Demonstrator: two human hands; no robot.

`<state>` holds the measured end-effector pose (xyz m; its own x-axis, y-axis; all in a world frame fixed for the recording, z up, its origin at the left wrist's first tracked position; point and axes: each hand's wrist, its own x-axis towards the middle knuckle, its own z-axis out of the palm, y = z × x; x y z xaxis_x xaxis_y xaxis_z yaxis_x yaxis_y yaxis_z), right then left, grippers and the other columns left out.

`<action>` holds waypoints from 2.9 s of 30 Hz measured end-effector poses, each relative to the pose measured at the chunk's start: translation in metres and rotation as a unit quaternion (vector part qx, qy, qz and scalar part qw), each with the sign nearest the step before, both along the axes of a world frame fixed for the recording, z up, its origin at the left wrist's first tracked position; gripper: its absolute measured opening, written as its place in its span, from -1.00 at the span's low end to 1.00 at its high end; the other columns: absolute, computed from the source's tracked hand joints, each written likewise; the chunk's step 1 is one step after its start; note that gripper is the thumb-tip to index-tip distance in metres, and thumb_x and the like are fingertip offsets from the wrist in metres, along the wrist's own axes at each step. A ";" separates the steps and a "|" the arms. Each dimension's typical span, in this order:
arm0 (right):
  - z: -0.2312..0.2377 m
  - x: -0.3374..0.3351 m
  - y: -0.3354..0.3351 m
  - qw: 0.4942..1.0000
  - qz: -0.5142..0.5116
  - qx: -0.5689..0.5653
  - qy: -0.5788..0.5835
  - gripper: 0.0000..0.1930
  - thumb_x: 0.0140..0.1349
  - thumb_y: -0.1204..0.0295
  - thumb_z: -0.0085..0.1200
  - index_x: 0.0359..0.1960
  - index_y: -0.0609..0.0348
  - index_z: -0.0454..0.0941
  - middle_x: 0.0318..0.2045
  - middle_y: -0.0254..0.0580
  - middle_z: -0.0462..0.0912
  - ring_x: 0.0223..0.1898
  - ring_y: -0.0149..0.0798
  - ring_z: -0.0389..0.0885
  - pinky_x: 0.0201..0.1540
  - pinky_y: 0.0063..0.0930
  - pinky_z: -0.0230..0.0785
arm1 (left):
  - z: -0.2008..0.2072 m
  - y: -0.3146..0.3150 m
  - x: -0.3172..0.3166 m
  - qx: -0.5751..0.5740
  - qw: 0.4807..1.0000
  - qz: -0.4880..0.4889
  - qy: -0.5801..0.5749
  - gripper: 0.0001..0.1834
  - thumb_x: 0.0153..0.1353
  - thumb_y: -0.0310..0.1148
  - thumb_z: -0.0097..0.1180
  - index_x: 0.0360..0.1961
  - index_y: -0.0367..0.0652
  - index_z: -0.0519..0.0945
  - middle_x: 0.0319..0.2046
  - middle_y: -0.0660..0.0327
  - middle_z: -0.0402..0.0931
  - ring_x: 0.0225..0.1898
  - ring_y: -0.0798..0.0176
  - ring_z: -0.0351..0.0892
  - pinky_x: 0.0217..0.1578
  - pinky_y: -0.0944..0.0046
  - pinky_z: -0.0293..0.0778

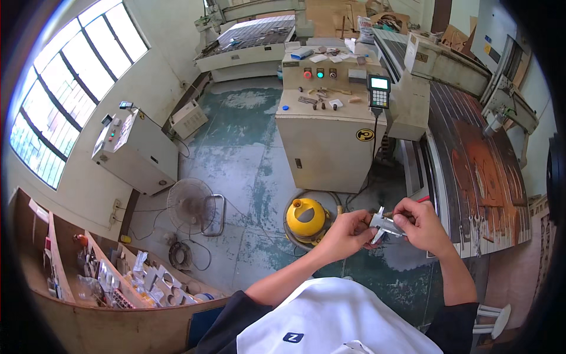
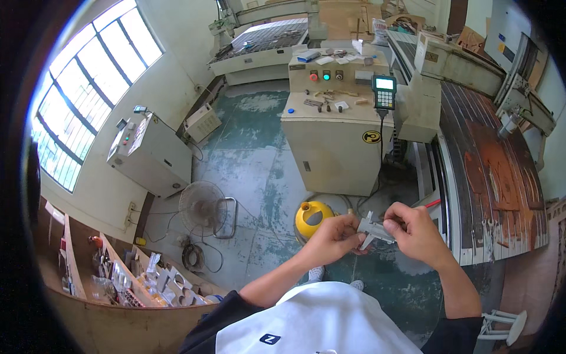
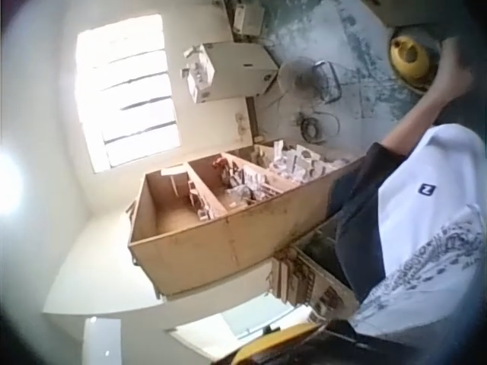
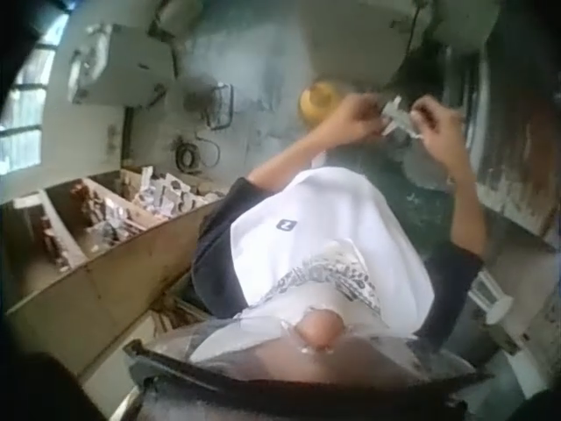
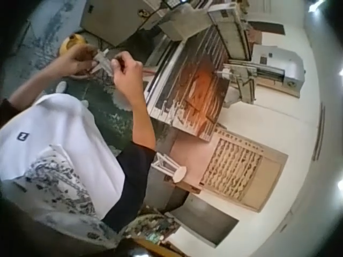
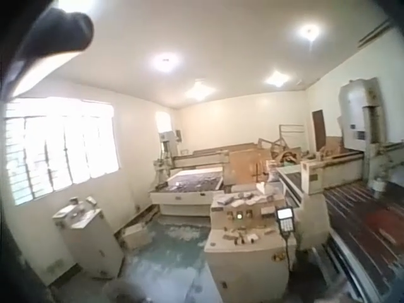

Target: Measuring a workpiece with a caliper and operating a CNC machine using a handheld controller.

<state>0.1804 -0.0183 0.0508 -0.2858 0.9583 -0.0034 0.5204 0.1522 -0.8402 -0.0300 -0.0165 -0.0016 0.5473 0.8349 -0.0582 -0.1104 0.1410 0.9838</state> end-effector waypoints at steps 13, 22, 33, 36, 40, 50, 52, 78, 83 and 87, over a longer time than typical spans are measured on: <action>0.025 -0.024 0.018 0.998 0.019 0.050 -0.040 -0.88 0.13 0.51 0.11 -0.39 0.34 0.52 -0.62 -0.02 0.57 -0.56 -0.27 0.58 -0.44 -0.41 0.38 | 0.009 0.005 -0.020 -0.062 0.992 0.015 -0.111 -0.89 0.28 -0.52 0.00 -0.23 -0.38 0.43 -0.34 0.09 0.58 -0.30 0.25 0.63 -0.28 0.32 0.58; 0.026 -0.023 0.017 0.994 0.033 0.090 -0.060 -0.86 0.18 0.46 0.13 -0.43 0.32 0.52 -0.66 -0.23 0.55 -0.62 -0.50 0.43 -0.56 -0.56 0.25 | 0.013 0.002 -0.017 -0.073 0.990 0.038 -0.116 -0.90 0.28 -0.55 -0.02 -0.25 -0.39 0.41 -0.31 0.01 0.59 -0.28 0.21 0.64 -0.26 0.28 0.60; 0.037 -0.024 0.013 0.994 0.046 0.078 -0.054 -0.90 0.15 0.51 0.11 -0.42 0.33 0.53 -0.67 -0.21 0.54 -0.66 -0.49 0.42 -0.58 -0.56 0.26 | 0.017 0.001 -0.018 -0.066 0.990 0.027 -0.125 -0.93 0.28 -0.58 -0.04 -0.25 -0.39 0.41 -0.30 0.06 0.57 -0.26 0.22 0.64 -0.23 0.25 0.62; 0.041 -0.024 0.013 0.995 0.046 0.061 -0.056 -0.89 0.14 0.50 0.10 -0.41 0.33 0.54 -0.67 -0.14 0.53 -0.66 -0.42 0.43 -0.56 -0.50 0.28 | 0.017 0.001 -0.019 -0.064 0.990 0.024 -0.124 -0.93 0.29 -0.57 -0.04 -0.24 -0.39 0.41 -0.30 0.07 0.56 -0.26 0.22 0.64 -0.23 0.24 0.62; 0.043 -0.025 0.016 0.996 0.038 0.051 -0.064 -0.87 0.13 0.49 0.10 -0.41 0.34 0.54 -0.67 -0.07 0.53 -0.66 -0.35 0.43 -0.55 -0.44 0.28 | 0.016 0.004 -0.016 -0.074 0.988 0.030 -0.131 -0.92 0.29 -0.57 -0.03 -0.24 -0.38 0.41 -0.29 0.08 0.55 -0.26 0.22 0.64 -0.22 0.23 0.62; 0.042 -0.029 0.021 0.992 0.054 0.097 -0.054 -0.88 0.10 0.51 0.11 -0.47 0.36 0.49 -0.65 -0.02 0.53 -0.64 -0.23 0.50 -0.53 -0.41 0.31 | 0.009 0.004 -0.018 -0.006 0.993 0.059 -0.100 -0.89 0.24 -0.56 0.03 -0.24 -0.39 0.44 -0.33 0.06 0.58 -0.32 0.29 0.60 -0.27 0.34 0.53; 0.036 -0.026 0.019 0.993 0.042 0.098 -0.045 -0.88 0.10 0.53 0.11 -0.47 0.36 0.49 -0.66 -0.05 0.54 -0.64 -0.30 0.50 -0.53 -0.45 0.31 | 0.001 0.006 -0.015 0.012 0.994 0.050 -0.098 -0.91 0.24 -0.57 0.03 -0.26 -0.37 0.43 -0.35 0.10 0.58 -0.33 0.32 0.59 -0.28 0.38 0.50; 0.024 -0.028 0.025 0.995 0.048 0.077 -0.027 -0.85 0.16 0.53 0.09 -0.51 0.35 0.46 -0.72 -0.32 0.48 -0.72 -0.53 0.49 -0.67 -0.64 0.30 | 0.015 0.004 -0.020 0.062 0.995 0.082 -0.017 -0.87 0.22 -0.61 0.04 -0.41 -0.35 0.34 -0.44 0.22 0.51 -0.31 0.43 0.56 -0.36 0.44 0.46; 0.025 -0.030 0.022 0.997 0.032 0.061 -0.018 -0.86 0.12 0.51 0.13 -0.51 0.34 0.50 -0.71 -0.24 0.50 -0.70 -0.55 0.37 -0.66 -0.59 0.18 | 0.009 0.002 -0.017 0.057 0.993 0.100 -0.036 -0.85 0.21 -0.61 0.06 -0.43 -0.34 0.34 -0.45 0.23 0.53 -0.29 0.41 0.58 -0.35 0.43 0.47; 0.019 -0.039 0.027 0.997 0.042 0.064 -0.013 -0.86 0.12 0.51 0.13 -0.51 0.34 0.49 -0.71 -0.23 0.51 -0.70 -0.54 0.38 -0.65 -0.59 0.19 | 0.017 -0.001 -0.027 0.074 0.990 0.116 0.024 -0.86 0.20 -0.62 0.06 -0.43 -0.34 0.34 -0.47 0.23 0.52 -0.30 0.43 0.56 -0.34 0.43 0.47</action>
